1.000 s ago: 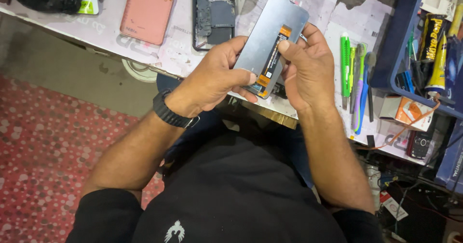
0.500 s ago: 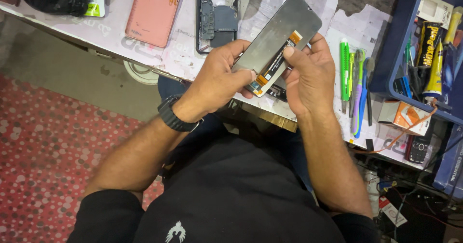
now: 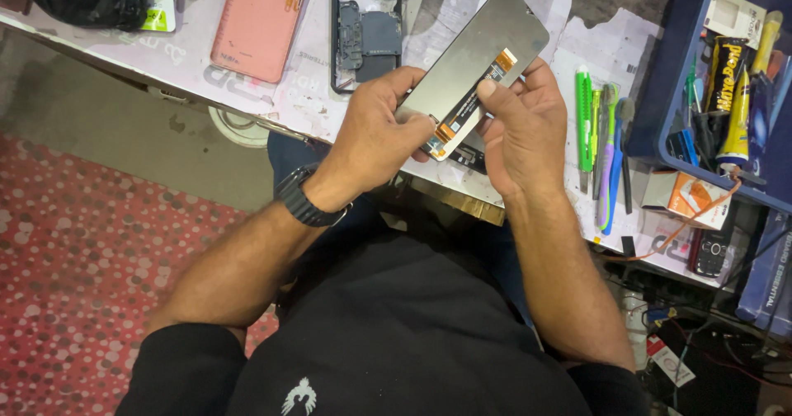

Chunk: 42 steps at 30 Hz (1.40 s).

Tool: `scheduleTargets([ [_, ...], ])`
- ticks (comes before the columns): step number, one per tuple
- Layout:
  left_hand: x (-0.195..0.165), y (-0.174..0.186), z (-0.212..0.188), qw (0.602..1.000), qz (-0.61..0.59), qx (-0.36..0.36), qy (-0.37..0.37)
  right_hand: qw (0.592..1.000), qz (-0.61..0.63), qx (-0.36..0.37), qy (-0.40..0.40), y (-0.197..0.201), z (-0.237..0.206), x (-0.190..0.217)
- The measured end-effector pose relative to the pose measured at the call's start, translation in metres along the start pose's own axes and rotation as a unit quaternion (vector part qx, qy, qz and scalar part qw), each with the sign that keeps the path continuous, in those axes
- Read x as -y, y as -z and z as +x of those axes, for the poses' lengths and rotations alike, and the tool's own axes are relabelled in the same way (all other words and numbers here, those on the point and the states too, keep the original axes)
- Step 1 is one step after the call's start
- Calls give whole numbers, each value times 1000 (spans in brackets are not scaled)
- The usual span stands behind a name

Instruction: The person cleans a disassembled smartphone screen assembly using a toothbrush and a small brush. They wipe the back and edges of the screen, then apply a small amount of adhesive from a tube to the frame before brushing again.

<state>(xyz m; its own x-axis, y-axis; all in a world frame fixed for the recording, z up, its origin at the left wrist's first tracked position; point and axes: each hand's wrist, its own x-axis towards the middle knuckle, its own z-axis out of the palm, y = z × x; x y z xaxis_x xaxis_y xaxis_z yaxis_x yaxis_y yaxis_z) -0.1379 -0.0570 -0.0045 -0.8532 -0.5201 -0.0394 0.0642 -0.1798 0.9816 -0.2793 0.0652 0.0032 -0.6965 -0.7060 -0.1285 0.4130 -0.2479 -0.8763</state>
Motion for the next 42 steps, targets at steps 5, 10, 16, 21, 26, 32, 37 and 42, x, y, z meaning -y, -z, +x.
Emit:
scheduleTargets([
  [5,2,0,3,1000,-9,-12,-7,999,-4,32,-5,-2,-5,3],
  [10,4,-1,5,999,-34,-26,-13,997,-50,63,-2,-3,-12,-2],
  [16,7,-5,6,999,-45,-29,-7,998,-30,56,1,-1,-10,-3],
  [21,9,-5,6,992,-123,-8,12,998,-28,45,-16,0,-10,-3],
  [26,9,-4,4,988,-152,1,26,999,-31,26,-35,3,-10,-5],
  [32,7,-2,4,982,-185,10,37,999,-15,27,-44,2,-10,-6],
  [37,9,-3,3,987,-159,5,20,999,-21,37,-32,3,-12,-6],
  [42,13,-5,4,996,-90,-17,5,997,-66,29,-27,18,-17,-3],
])
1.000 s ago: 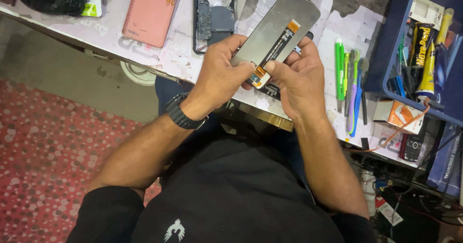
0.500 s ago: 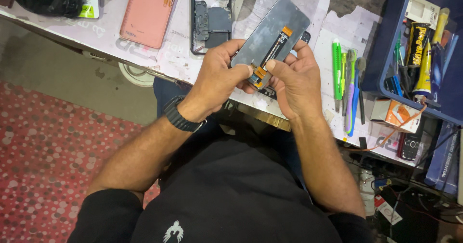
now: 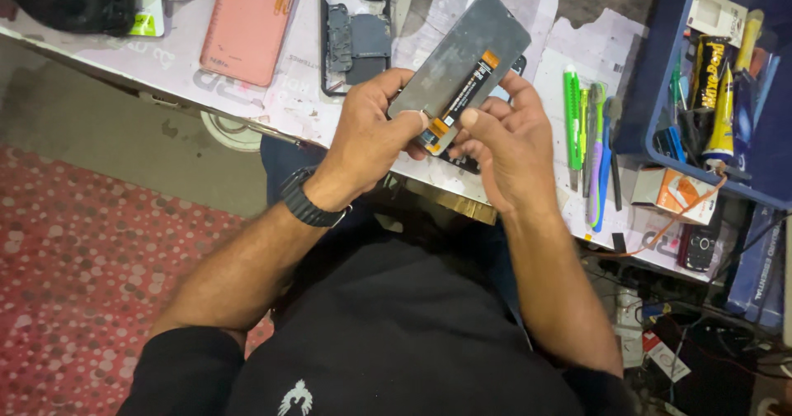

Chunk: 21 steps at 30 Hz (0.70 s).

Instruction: The person cleans a disassembled smartphone screen assembly using a toothbrush and a small brush. They wipe the back and edges of the screen, then apply a small amount of adhesive from a tube to the frame before brushing again.

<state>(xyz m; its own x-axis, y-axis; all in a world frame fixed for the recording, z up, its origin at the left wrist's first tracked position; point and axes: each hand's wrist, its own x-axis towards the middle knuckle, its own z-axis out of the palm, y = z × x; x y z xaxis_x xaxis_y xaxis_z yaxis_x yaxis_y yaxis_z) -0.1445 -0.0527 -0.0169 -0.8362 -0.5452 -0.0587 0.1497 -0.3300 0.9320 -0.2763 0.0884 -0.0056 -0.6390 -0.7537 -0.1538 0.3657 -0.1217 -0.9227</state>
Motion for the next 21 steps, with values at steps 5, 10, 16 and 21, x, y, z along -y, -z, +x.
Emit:
scheduleTargets([
  [5,7,2,0,997,61,-16,-40,983,-153,-41,95,41,-24,10],
  [10,18,5,2,995,71,-24,-60,952,-251,-71,161,74,-62,16],
  [16,19,5,-5,989,122,-23,-75,864,-445,-100,214,69,-104,22],
  [21,19,-3,-11,995,56,-45,-73,774,-547,-60,313,82,-120,57],
])
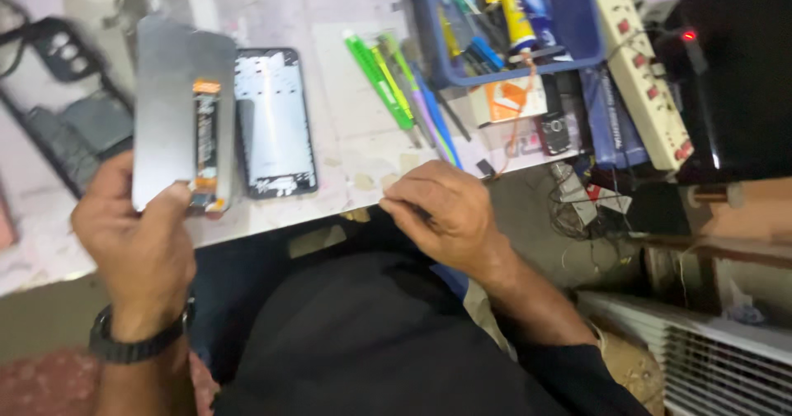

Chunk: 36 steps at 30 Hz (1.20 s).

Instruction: The person cleans a disassembled smartphone screen assembly using a toothbrush and a small brush. They wipe the back and edges of the screen, then apply a small amount of adhesive from a tube to the frame before brushing again.

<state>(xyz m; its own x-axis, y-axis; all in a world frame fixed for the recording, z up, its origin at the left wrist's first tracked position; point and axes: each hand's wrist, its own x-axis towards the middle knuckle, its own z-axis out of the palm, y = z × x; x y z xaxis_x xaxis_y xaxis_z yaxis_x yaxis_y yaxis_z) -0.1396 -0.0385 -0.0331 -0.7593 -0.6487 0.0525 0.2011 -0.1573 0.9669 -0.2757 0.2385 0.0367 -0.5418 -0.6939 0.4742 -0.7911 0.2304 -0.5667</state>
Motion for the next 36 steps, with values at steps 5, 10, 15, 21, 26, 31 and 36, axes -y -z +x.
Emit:
scheduleTargets([
  [5,1,2,2,999,-51,19,-6,984,-72,-37,-160,39,6,-6],
  [10,2,-1,3,1000,-10,-12,27,984,-116,18,-135,11,21,-21],
  [15,4,0,9,996,-90,-12,6,983,-152,19,-97,-12,43,-34],
  [21,7,11,11,982,-188,-35,-16,982,-173,75,-14,-84,69,5],
  [26,4,13,11,979,-198,-42,-19,957,-252,142,-9,-123,72,33],
  [31,3,16,11,988,-153,-29,-15,958,-224,178,-12,-126,67,23],
  [36,1,7,11,1000,-6,-9,15,943,-286,170,-11,-120,78,-3],
])
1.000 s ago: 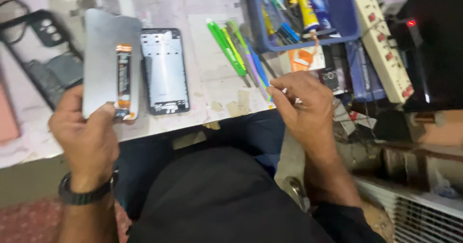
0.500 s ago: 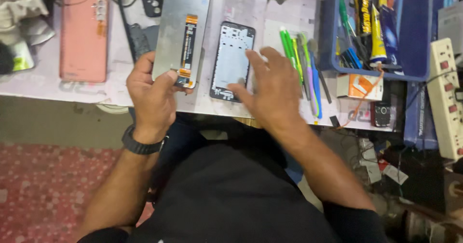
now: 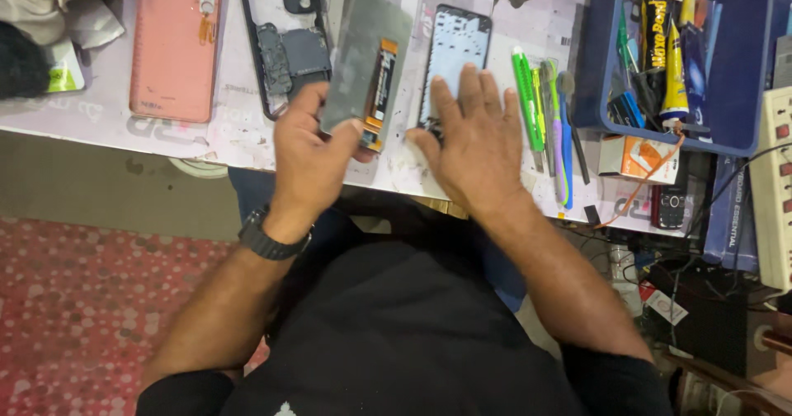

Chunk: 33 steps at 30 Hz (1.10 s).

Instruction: The person cleans a disassembled smartphone screen assembly using a toothbrush and a small brush. They wipe the back and edges of the screen, then apply a small amount of adhesive from a tube to the frame before brushing again.

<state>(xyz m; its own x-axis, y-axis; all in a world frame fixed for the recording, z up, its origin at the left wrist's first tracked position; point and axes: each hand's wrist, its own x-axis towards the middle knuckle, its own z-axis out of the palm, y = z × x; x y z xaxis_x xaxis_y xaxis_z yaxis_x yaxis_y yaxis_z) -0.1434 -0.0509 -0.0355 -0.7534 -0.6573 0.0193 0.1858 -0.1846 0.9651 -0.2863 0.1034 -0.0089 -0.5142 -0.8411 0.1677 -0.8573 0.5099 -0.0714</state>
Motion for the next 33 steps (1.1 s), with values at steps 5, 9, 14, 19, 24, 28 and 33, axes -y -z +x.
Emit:
scheduleTargets([
  [5,-5,-12,0,997,78,2,27,1000,0,-26,8,8,4,-16],
  [9,-11,-28,4,995,86,12,48,997,29,-72,18,24,-21,-29],
  [14,-22,-38,4,960,262,31,95,989,79,-73,-101,47,-62,-64],
  [19,-29,-35,10,886,457,61,-52,977,87,-78,-176,55,-81,-94],
  [24,-33,-41,11,866,495,65,-33,980,27,-83,-180,47,-80,-100],
  [28,-38,-48,2,836,516,120,-139,982,6,-58,-182,48,-78,-99],
  [33,-46,-45,4,795,568,185,-109,983,-9,-36,-178,53,-76,-97],
])
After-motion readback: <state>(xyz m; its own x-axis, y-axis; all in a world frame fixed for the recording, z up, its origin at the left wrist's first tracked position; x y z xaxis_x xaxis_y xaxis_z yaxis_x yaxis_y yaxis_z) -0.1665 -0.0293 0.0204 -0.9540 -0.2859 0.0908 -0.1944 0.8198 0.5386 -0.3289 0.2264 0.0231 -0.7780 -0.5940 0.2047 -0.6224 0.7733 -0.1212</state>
